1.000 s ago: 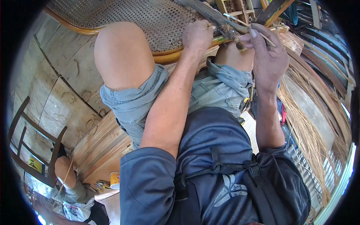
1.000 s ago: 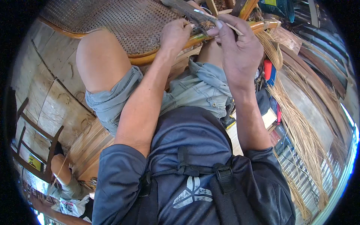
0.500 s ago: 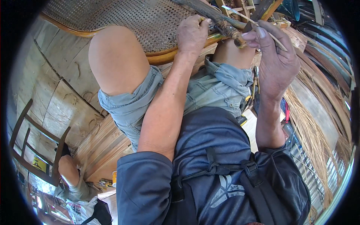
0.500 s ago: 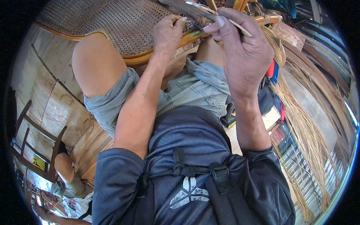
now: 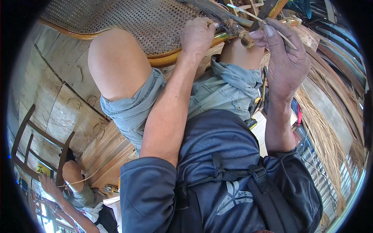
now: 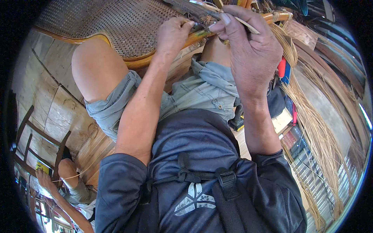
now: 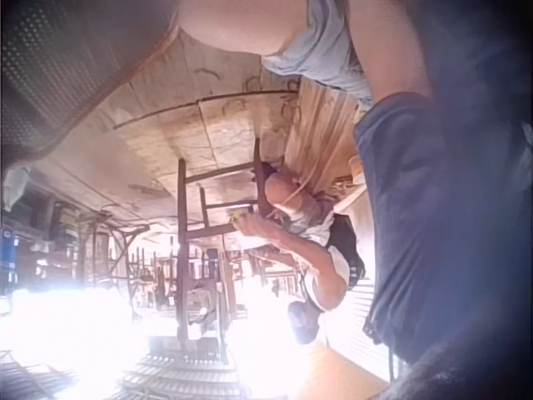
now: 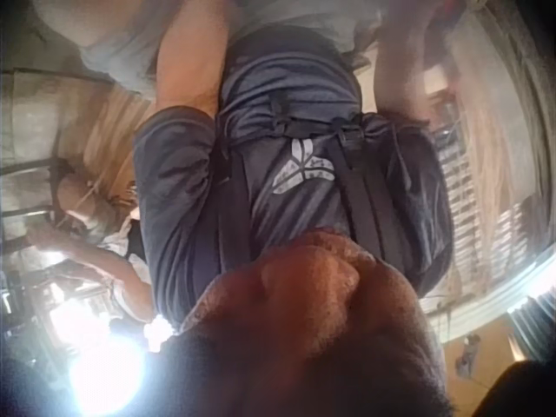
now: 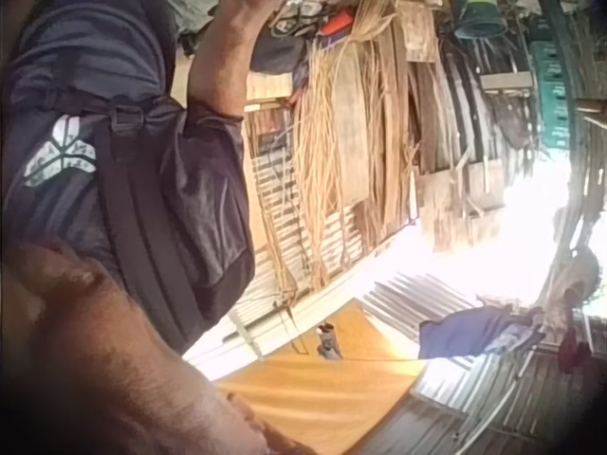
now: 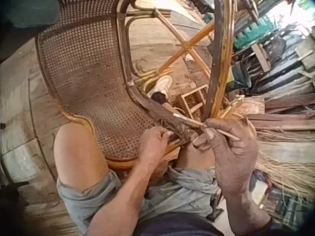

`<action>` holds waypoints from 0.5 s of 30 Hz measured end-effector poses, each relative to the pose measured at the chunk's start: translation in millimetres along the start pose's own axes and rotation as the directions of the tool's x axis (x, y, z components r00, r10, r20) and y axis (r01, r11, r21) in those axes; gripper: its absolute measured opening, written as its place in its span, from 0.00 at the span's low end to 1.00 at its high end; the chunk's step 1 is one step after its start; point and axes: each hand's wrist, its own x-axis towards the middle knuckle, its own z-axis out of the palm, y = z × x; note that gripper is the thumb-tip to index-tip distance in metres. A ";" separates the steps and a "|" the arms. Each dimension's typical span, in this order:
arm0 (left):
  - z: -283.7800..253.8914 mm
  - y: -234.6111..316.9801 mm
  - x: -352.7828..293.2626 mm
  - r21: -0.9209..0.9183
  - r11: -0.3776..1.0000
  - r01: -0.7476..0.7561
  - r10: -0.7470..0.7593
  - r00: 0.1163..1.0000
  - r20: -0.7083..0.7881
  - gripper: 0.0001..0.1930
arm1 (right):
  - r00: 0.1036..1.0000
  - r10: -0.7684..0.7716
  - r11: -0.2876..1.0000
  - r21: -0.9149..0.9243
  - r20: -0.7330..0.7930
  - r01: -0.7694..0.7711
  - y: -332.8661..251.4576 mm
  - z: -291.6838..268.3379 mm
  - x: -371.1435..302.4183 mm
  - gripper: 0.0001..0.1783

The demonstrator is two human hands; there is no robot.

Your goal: The person sits on the floor and weaves thin strips of rattan into the frame of a rattan chair. They use pliers to pull the strips through the frame and secure them, working on the seat area of the chair.

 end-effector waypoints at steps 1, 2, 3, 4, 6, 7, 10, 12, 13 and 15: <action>0.4 1.5 -0.4 0.016 1.000 -0.014 0.014 1.000 -0.002 0.13 | 1.000 0.001 1.000 0.014 -0.004 -0.001 -0.3 -0.2 0.6 0.10; 0.5 3.1 -0.6 0.032 0.999 -0.028 0.028 1.000 -0.003 0.13 | 1.000 0.002 1.000 0.028 -0.007 -0.001 -0.6 -0.5 1.0 0.10; 0.2 4.8 -0.1 -0.012 0.999 -0.033 0.033 0.999 -0.027 0.13 | 1.000 0.003 0.999 0.043 -0.011 -0.002 -1.1 -0.7 1.4 0.10; 0.3 6.6 -0.3 -0.053 0.998 -0.036 0.033 0.998 -0.049 0.12 | 1.000 0.013 0.999 0.036 -0.027 -0.012 -2.3 -0.6 1.9 0.10; 1.1 6.9 0.0 -0.067 0.995 -0.069 0.063 0.995 -0.080 0.12 | 0.998 0.035 0.999 0.023 -0.060 -0.034 -5.8 0.3 3.5 0.10; 0.7 5.7 1.1 -0.042 0.994 -0.098 0.094 0.991 -0.091 0.12 | 0.998 0.034 0.999 0.021 -0.051 -0.033 -5.8 0.1 3.7 0.10; 0.6 7.6 1.0 -0.055 0.994 -0.093 0.089 0.994 -0.070 0.12 | 0.999 0.025 1.000 0.004 -0.027 -0.025 -4.2 -1.5 3.8 0.10; -0.2 9.6 2.6 -0.049 0.996 -0.079 0.076 0.996 -0.053 0.12 | 1.000 0.011 1.000 -0.025 -0.016 -0.011 -2.2 -4.5 3.8 0.10; 0.1 9.5 2.8 -0.028 0.996 -0.081 0.079 0.996 -0.050 0.12 | 1.000 0.020 1.000 -0.013 -0.022 -0.020 -1.8 -3.9 3.4 0.10; 2.0 7.5 2.4 0.000 0.997 -0.079 0.079 0.996 -0.030 0.12 | 0.999 0.037 0.999 0.011 -0.034 -0.037 -0.9 -2.0 3.3 0.10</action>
